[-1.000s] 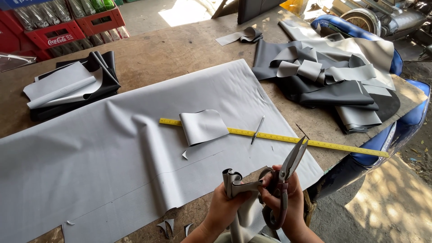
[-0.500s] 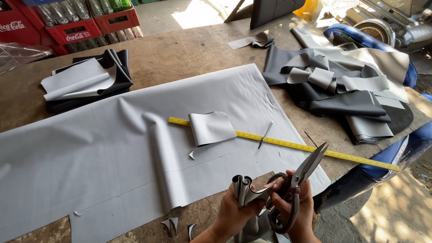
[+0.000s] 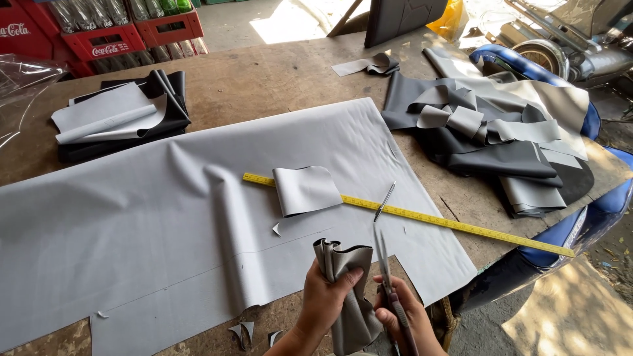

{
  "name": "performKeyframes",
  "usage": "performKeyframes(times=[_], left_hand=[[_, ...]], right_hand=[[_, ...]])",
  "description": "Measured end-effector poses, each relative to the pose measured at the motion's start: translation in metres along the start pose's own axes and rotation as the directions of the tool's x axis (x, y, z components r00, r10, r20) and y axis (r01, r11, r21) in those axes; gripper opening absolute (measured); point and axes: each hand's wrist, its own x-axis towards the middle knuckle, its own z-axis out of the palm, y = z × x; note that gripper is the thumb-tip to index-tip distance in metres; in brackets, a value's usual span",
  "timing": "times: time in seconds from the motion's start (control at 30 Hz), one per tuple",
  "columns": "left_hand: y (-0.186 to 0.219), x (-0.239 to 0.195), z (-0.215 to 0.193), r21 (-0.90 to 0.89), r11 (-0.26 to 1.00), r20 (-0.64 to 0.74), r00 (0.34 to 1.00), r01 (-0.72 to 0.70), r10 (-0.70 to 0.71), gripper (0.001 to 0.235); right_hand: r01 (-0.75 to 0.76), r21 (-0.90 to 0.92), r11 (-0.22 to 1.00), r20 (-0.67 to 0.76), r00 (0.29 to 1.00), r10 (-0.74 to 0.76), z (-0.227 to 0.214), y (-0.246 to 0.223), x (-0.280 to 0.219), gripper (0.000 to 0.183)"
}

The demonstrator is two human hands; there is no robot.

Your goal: Measuring, marking, and cutting pieces of upholstery fabric to size using a ruler and scissors.

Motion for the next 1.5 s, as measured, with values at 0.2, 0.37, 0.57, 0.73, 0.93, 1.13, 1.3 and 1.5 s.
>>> performKeyframes(times=[0.2,0.37,0.57,0.73,0.93,1.13,1.3,1.5], left_hand=[[-0.002,0.005,0.001,0.029,0.999,-0.039,0.999,-0.02,0.021,0.027],[-0.015,0.004,0.005,0.083,0.993,-0.022,0.996,-0.088,0.09,0.026],[-0.011,0.002,0.008,0.091,0.993,-0.016,0.997,-0.076,0.078,0.028],[-0.002,0.0,0.008,0.076,0.997,-0.01,0.999,-0.034,0.035,0.025],[0.013,0.004,0.0,-0.127,0.992,0.114,0.993,0.007,0.007,0.024],[0.03,0.018,-0.022,-0.014,0.993,0.21,0.972,0.115,-0.109,0.029],[0.011,0.039,-0.046,-0.082,0.993,0.201,0.978,0.08,-0.062,0.036],[0.014,0.034,-0.037,0.338,0.917,-0.07,0.966,-0.212,0.25,0.038]], right_hand=[[-0.093,-0.054,0.994,0.1,0.99,0.098,0.0,-0.003,-0.007,0.067],[-0.096,-0.147,0.985,0.101,0.989,0.112,0.008,-0.01,-0.015,0.063],[-0.079,-0.187,0.979,0.08,0.992,0.095,0.01,-0.01,-0.016,0.062],[0.02,-0.152,0.988,0.07,0.998,-0.009,0.011,-0.004,-0.016,0.062],[-0.054,-0.161,0.985,0.044,0.997,0.062,0.006,0.002,-0.014,0.058],[-0.058,-0.063,0.996,0.108,0.992,0.064,0.002,-0.002,-0.013,0.063],[0.029,0.083,0.996,0.125,0.991,-0.039,-0.007,0.0,-0.011,0.055],[-0.025,0.215,0.976,0.215,0.976,-0.022,0.0,-0.007,-0.011,0.074]])
